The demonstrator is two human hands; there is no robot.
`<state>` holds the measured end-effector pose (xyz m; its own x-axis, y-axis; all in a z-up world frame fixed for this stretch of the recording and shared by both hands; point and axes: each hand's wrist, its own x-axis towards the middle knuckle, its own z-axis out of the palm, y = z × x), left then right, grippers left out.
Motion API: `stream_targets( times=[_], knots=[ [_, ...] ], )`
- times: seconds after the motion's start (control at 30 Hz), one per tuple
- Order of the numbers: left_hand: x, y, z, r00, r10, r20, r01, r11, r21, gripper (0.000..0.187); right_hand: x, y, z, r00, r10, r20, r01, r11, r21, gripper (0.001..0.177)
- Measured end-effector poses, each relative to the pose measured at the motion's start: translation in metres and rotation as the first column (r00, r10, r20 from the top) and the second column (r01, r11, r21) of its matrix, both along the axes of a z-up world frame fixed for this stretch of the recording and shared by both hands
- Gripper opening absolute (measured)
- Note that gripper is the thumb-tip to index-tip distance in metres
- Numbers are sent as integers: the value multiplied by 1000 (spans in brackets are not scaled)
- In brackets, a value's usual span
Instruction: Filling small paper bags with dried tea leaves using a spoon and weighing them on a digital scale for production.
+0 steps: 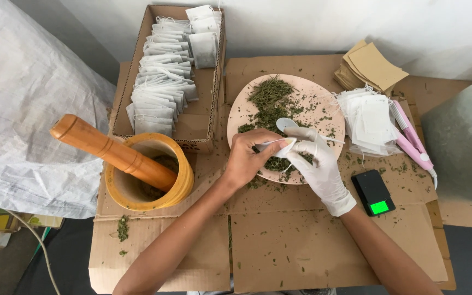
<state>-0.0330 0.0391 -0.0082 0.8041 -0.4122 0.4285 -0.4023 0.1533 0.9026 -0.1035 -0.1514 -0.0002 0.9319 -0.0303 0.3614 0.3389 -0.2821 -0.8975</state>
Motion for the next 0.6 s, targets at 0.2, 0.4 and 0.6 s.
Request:
stream_targets(
  times=[0.2,0.4,0.6],
  knots=[
    [-7,-2,10,1000,-5,21,4,999,51,13,6,-24,-57,999,47,-26,-48,999,-26,14],
    [-9,2,22,995,12,-100,-13,1000,-5,22,-1,-7,4,1000,2,7,-2,997,76,4],
    [-6,1,12,990,-33,-136,37,999,27,7,1,-7,-18,993,47,-107,-15,958,287,8]
  ],
)
